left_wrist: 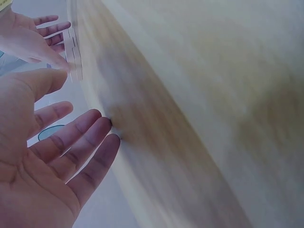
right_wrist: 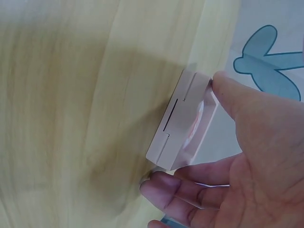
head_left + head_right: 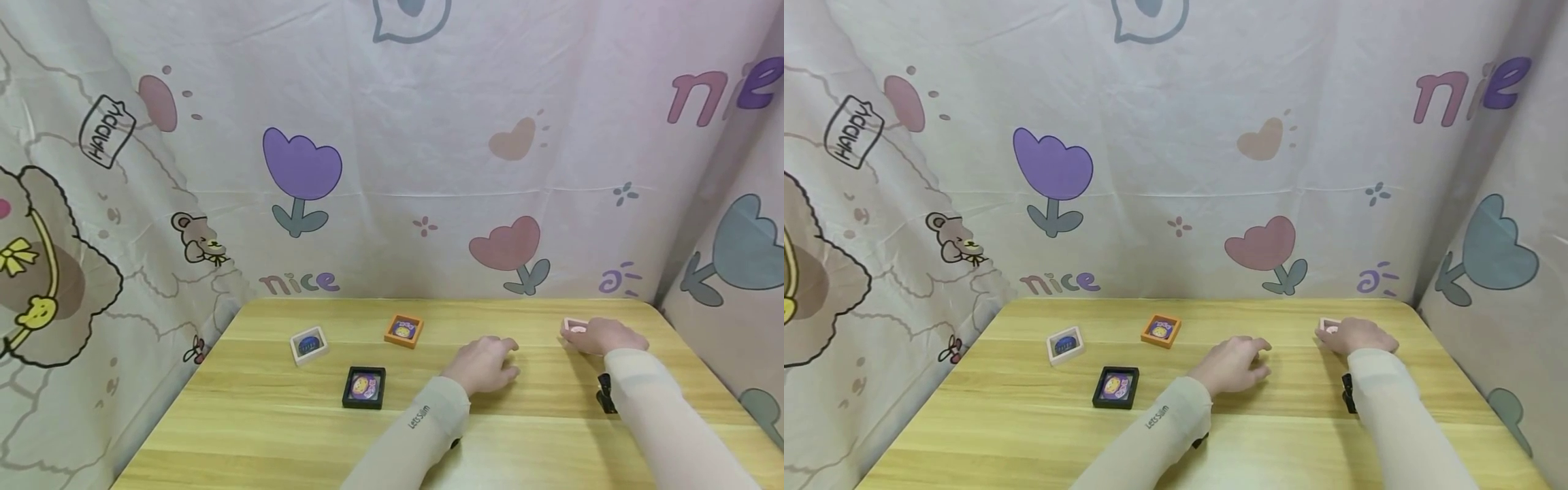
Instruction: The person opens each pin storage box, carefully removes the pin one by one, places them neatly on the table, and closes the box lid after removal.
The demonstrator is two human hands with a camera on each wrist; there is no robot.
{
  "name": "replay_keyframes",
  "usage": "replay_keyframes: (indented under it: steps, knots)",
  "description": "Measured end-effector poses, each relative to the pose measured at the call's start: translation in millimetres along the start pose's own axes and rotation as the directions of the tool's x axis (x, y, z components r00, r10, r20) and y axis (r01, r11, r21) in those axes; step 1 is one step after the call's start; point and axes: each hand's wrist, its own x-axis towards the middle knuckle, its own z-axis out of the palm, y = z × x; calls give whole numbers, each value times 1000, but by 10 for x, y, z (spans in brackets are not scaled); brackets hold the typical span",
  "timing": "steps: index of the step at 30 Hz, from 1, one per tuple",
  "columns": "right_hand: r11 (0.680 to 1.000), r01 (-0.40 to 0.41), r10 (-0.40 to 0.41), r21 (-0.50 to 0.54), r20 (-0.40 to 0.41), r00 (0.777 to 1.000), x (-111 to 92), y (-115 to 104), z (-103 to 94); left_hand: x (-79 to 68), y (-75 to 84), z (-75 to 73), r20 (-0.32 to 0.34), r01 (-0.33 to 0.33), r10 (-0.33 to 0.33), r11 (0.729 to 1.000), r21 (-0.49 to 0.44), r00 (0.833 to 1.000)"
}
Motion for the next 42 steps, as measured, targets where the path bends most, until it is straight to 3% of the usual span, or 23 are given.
replay_keyframes:
  steps: [12,23,42]
  knots:
    - [999,-26,27,21,-34,999,28,10,35,24,14,10,10,12,-12,1000,-9,1000]
    - [998,40,-38,40,-39,999,29,37,64,50,-27,12,-4,5,-5,1000,1,1000]
    - [980,173,-167,95,-66,984,-13,7,109,124,-46,-26,44,-17,16,1000,24,999]
